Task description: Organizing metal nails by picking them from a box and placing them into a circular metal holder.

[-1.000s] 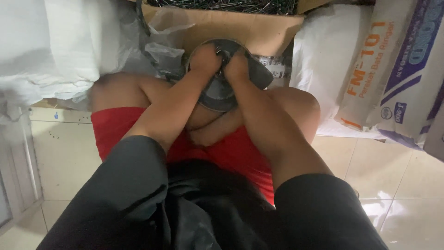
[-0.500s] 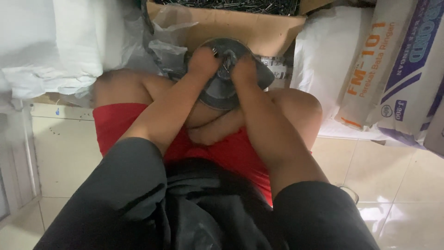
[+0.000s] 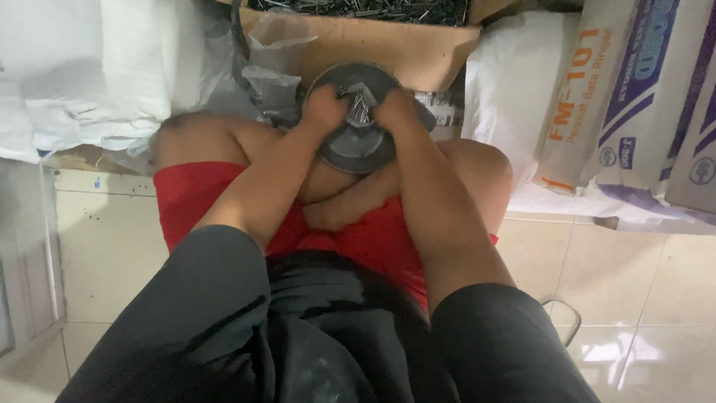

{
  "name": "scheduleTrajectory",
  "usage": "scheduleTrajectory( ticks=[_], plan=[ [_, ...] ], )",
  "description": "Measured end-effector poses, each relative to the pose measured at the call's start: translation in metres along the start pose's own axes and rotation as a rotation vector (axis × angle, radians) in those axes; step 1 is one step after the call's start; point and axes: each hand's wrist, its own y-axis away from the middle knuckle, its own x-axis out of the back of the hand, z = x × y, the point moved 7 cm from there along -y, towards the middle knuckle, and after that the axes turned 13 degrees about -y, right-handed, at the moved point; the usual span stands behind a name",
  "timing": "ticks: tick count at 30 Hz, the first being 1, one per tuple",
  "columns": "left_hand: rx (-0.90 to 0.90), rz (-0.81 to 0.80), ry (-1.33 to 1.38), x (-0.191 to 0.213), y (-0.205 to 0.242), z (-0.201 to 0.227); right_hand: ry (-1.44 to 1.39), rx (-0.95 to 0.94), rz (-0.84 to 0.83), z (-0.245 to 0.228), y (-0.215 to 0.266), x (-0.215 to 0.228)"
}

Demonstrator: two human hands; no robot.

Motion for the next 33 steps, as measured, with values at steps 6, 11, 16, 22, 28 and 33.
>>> scheduleTrajectory(
  ticks=[6, 11, 16, 22, 28, 33],
  plan=[
    [0.019, 0.02, 0.151, -0.031, -0.015, -0.016, 0.018, 0.021, 0.015, -0.002, 0.004, 0.01],
    [-0.105, -0.059, -0.097, -0.001, 0.013, 0.015, -0.028, -0.012, 0.036, -0.021, 0.019, 0.025],
    [-0.011, -0.116, -0.137, -0.02, 0.007, -0.002, -0.124, 0.003, 0.08, -0.005, 0.003, 0.017],
    [-0.077, -0.162, -0.152, -0.05, 0.001, -0.001, 0.004, -0.053, -0.049, -0.002, 0.007, 0.006],
    [-0.086, -0.179, -0.167, -0.026, 0.025, 0.027, -0.05, 0.043, -0.067, -0.029, 0.031, 0.023],
    [-0.102, -0.152, -0.13, -0.025, 0.02, 0.015, -0.083, 0.141, -0.089, -0.055, 0.048, 0.041]
  ],
)
